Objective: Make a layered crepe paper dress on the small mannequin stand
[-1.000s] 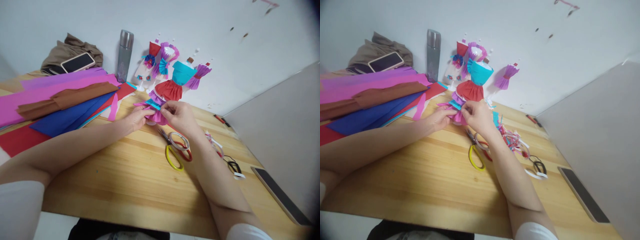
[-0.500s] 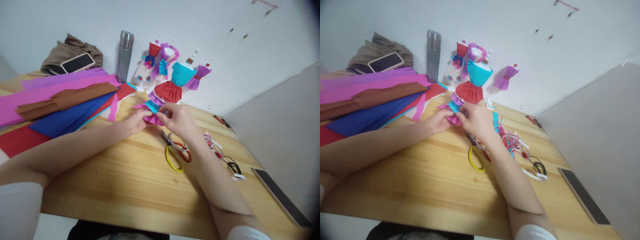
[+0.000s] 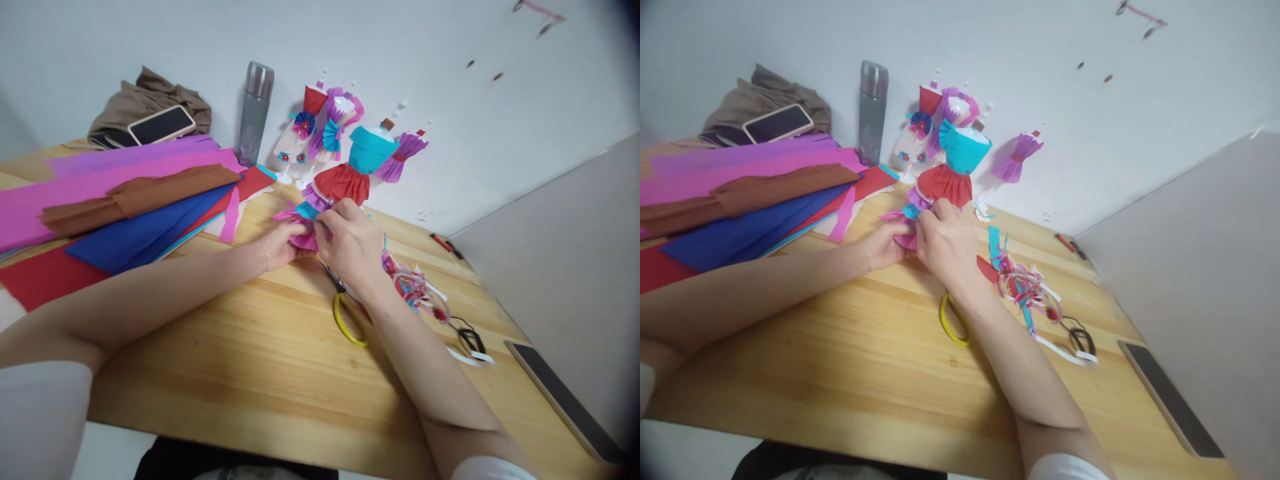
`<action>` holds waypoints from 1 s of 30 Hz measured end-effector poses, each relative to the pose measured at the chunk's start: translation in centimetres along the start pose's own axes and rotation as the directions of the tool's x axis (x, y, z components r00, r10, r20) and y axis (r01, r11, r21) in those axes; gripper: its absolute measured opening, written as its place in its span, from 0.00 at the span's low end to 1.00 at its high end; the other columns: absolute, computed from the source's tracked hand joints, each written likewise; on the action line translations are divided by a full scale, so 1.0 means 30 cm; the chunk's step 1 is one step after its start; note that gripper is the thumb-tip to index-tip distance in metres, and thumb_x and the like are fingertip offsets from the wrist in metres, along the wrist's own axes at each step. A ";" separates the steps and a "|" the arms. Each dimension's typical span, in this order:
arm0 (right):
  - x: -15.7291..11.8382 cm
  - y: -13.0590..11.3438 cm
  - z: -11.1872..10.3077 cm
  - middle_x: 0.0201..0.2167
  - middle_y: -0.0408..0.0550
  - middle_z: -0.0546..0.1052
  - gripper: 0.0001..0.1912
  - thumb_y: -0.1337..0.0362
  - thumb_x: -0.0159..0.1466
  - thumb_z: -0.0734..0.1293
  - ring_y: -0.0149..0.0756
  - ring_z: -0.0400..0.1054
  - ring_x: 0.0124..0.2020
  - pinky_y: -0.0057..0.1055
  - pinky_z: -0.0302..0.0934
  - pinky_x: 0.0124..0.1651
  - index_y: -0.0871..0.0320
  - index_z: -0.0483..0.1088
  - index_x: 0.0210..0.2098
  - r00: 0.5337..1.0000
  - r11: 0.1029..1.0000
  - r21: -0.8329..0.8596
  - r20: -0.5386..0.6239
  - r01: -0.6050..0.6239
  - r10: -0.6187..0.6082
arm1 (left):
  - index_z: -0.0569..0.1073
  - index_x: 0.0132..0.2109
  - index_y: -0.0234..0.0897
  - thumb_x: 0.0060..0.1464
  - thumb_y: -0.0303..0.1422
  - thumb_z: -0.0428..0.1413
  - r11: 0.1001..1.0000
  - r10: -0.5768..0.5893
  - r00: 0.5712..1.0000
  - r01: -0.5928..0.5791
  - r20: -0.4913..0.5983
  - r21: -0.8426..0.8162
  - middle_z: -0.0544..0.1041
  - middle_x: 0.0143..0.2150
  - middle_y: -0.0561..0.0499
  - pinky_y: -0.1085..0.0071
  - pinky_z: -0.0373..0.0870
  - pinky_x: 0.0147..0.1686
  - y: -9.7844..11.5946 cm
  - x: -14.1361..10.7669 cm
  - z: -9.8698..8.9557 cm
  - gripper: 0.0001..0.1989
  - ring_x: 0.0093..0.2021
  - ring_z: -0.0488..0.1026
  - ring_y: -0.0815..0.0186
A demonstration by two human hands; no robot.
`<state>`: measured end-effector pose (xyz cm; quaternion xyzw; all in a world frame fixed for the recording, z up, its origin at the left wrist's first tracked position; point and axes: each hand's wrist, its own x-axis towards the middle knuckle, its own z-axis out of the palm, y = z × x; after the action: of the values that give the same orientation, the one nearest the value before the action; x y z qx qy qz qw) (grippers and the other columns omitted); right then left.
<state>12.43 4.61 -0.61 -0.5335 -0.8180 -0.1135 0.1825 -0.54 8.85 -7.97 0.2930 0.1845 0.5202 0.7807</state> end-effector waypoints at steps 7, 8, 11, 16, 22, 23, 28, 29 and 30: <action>0.009 0.021 -0.002 0.40 0.55 0.77 0.14 0.68 0.69 0.62 0.44 0.71 0.41 0.35 0.59 0.40 0.57 0.81 0.40 1.000 0.994 0.104 -0.003 0.018 -0.018 | 0.73 0.33 0.36 0.45 0.18 0.62 0.996 0.074 0.996 -0.076 0.044 0.053 0.75 0.29 0.56 0.71 0.71 0.40 -0.015 0.006 -0.028 0.11 0.32 0.73 0.71; 0.011 0.024 -0.005 0.39 0.55 0.78 0.14 0.69 0.68 0.62 0.43 0.71 0.40 0.35 0.59 0.40 0.58 0.81 0.41 1.000 0.994 0.110 0.004 0.022 -0.022 | 0.74 0.34 0.36 0.45 0.18 0.63 0.995 0.075 0.996 -0.078 0.048 0.061 0.76 0.30 0.56 0.72 0.71 0.40 -0.013 0.006 -0.029 0.11 0.32 0.73 0.71; 0.014 0.032 -0.013 0.39 0.55 0.79 0.17 0.71 0.66 0.62 0.42 0.72 0.38 0.35 0.61 0.40 0.60 0.82 0.44 0.999 0.989 0.142 0.011 0.041 -0.043 | 0.74 0.34 0.35 0.43 0.19 0.65 0.993 0.082 0.995 -0.086 0.052 0.078 0.77 0.31 0.55 0.71 0.70 0.38 -0.007 0.004 -0.024 0.11 0.32 0.73 0.71; 0.012 0.046 -0.010 0.36 0.53 0.80 0.17 0.70 0.63 0.63 0.41 0.72 0.33 0.35 0.61 0.37 0.59 0.83 0.43 0.996 0.979 0.181 -0.023 0.088 -0.086 | 0.75 0.33 0.35 0.43 0.20 0.64 0.990 0.089 0.995 -0.093 0.042 0.109 0.74 0.27 0.56 0.71 0.70 0.38 0.001 0.003 -0.008 0.10 0.30 0.72 0.71; 0.011 0.050 -0.006 0.37 0.54 0.81 0.17 0.72 0.61 0.62 0.42 0.73 0.36 0.34 0.62 0.37 0.58 0.82 0.41 0.986 0.973 0.169 0.029 0.160 -0.167 | 0.76 0.34 0.35 0.42 0.18 0.61 0.996 0.055 0.997 -0.059 0.054 0.071 0.76 0.28 0.56 0.72 0.70 0.36 0.007 0.009 -0.004 0.12 0.30 0.73 0.70; 0.010 0.050 -0.010 0.37 0.54 0.81 0.17 0.72 0.61 0.62 0.42 0.73 0.36 0.34 0.62 0.38 0.58 0.82 0.42 0.984 0.973 0.165 0.044 0.161 -0.170 | 0.76 0.34 0.35 0.42 0.18 0.61 0.996 0.054 0.996 -0.059 0.066 0.069 0.77 0.29 0.56 0.72 0.71 0.37 0.008 0.009 -0.006 0.11 0.30 0.73 0.71; 0.008 0.054 -0.030 0.39 0.55 0.81 0.19 0.71 0.62 0.64 0.39 0.72 0.35 0.34 0.63 0.40 0.60 0.81 0.48 0.974 0.967 0.176 0.099 0.184 -0.203 | 0.75 0.35 0.35 0.44 0.19 0.63 0.996 0.034 0.995 -0.041 0.095 0.079 0.78 0.30 0.54 0.71 0.72 0.38 0.011 0.011 -0.022 0.11 0.32 0.76 0.69; 0.008 0.056 -0.032 0.39 0.55 0.82 0.20 0.70 0.62 0.64 0.39 0.72 0.35 0.34 0.63 0.40 0.61 0.81 0.50 0.973 0.965 0.185 0.103 0.186 -0.208 | 0.75 0.35 0.35 0.44 0.20 0.64 0.996 0.023 0.995 -0.032 0.093 0.089 0.78 0.30 0.54 0.70 0.73 0.38 0.011 0.013 -0.027 0.11 0.32 0.76 0.69; 0.007 0.057 -0.032 0.40 0.55 0.82 0.21 0.70 0.62 0.64 0.39 0.72 0.35 0.34 0.63 0.40 0.62 0.80 0.51 0.972 0.964 0.193 0.105 0.186 -0.209 | 0.75 0.35 0.35 0.44 0.20 0.64 0.995 0.010 0.995 -0.019 0.094 0.103 0.79 0.31 0.54 0.70 0.72 0.37 0.010 0.016 -0.032 0.11 0.32 0.76 0.69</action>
<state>14.10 5.10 0.33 -0.4365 -0.8838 -0.0226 0.1667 -1.14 9.62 -8.48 0.3584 0.1722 0.5012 0.7685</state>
